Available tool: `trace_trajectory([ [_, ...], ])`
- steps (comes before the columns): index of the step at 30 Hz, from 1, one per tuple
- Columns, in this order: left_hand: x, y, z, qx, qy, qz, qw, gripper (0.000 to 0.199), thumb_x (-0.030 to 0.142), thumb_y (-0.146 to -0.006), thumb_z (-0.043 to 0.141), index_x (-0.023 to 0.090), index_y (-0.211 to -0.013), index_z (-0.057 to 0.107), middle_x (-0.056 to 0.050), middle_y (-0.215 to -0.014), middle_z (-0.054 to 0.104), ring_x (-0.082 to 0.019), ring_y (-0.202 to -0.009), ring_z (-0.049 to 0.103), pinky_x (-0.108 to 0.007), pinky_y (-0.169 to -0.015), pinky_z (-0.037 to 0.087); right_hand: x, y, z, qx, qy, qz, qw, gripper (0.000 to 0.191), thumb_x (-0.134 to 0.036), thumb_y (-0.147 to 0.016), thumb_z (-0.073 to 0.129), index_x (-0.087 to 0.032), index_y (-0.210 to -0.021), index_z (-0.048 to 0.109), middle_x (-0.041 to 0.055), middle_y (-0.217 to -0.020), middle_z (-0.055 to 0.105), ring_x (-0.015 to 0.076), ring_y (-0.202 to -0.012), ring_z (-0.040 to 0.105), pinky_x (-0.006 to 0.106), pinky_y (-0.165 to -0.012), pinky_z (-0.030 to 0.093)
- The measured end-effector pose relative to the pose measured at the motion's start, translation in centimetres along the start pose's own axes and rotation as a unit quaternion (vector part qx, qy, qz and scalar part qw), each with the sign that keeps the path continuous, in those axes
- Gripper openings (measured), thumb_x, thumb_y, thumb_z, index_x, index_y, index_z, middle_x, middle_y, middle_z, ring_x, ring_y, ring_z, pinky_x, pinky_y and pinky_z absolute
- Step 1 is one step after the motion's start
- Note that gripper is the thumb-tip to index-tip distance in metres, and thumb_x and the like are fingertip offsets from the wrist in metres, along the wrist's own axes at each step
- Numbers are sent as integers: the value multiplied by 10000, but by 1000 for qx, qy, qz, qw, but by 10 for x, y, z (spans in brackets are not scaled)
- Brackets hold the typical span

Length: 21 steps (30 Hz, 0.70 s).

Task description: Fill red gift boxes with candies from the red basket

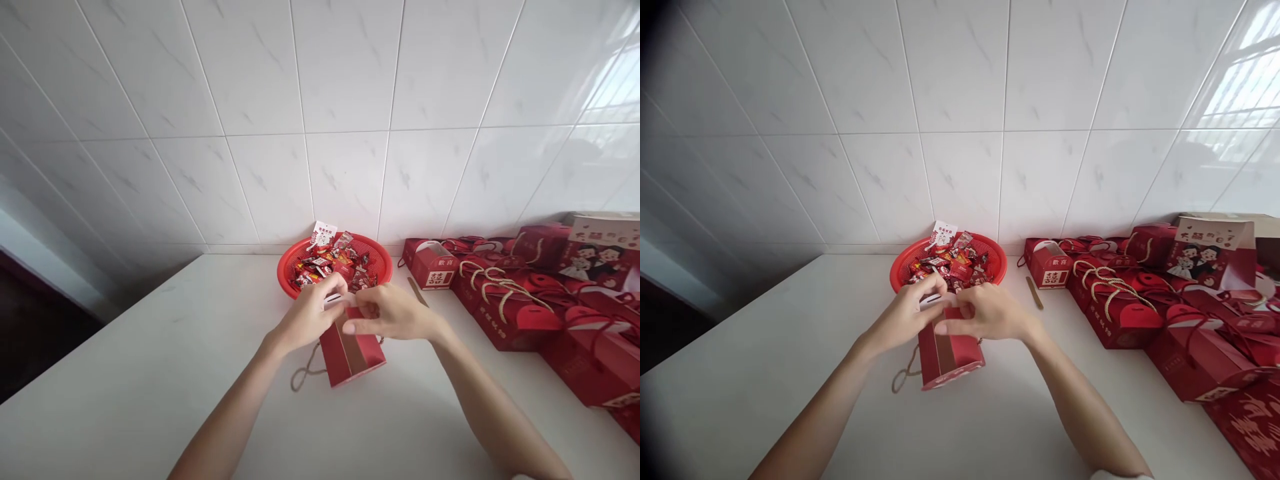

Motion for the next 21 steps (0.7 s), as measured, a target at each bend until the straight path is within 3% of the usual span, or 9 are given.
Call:
trace_trajectory([
  [2,-1,-2,11,-27,-6,5,1000,105,160,-832,509,196,-768,585,23,-750,643,-133,-691,588,-219,-628,459,0,-1,8,-11,68,22,997,417,-434,-763,746,-195,-619,436,-51,-558,474,80,-507,360,249,-496,241],
  [4,-4,-4,17,-45,-9,1,999,151,181,-847,514,189,-784,651,8,-778,689,-151,-725,621,-228,-653,472,4,-1,12,-35,65,42,996,348,-269,-743,708,-198,-601,397,-64,-552,434,73,-496,341,246,-481,232],
  [8,-19,-4,12,-69,-39,-39,996,232,297,-881,580,220,-1008,758,-22,-993,769,-211,-892,691,-262,-756,507,24,3,3,-53,-33,89,994,288,-97,-683,577,-211,-603,325,-84,-530,381,64,-457,402,220,-444,247],
  [11,-30,4,9,-149,-56,-61,985,367,394,-818,701,269,-1160,744,-27,-1135,757,-241,-999,699,-255,-776,520,36,5,1,-83,-124,102,984,264,-99,-696,566,-223,-655,337,-96,-518,398,87,-447,490,207,-424,300],
  [15,-38,19,7,-256,-67,-87,960,755,467,-643,856,310,-1350,641,-53,-1298,699,-265,-1044,705,-248,-777,534,46,4,6,-119,-149,116,975,253,-115,-708,585,-223,-696,357,-96,-506,442,85,-415,487,194,-400,322],
  [18,-43,28,7,-310,-84,-129,938,981,526,-619,864,329,-1496,473,-52,-1468,574,-289,-1184,644,-274,-895,518,49,2,8,-132,-156,101,974,242,-151,-713,604,-215,-695,371,-87,-534,464,83,-425,506,188,-404,354],
  [21,-46,34,14,-369,-93,-154,912,1187,541,-569,887,348,-1578,292,-40,-1512,525,-326,-1278,567,-333,-997,484,58,4,12,-165,-161,111,967,228,-204,-713,637,-205,-717,409,-70,-588,508,91,-444,546,199,-423,395],
])
Point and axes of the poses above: each hand's wrist, its own y-axis away from the middle knuckle, its own z-axis out of the palm, x = y × z, the point moved 8 cm from there along -y, towards the middle knuckle
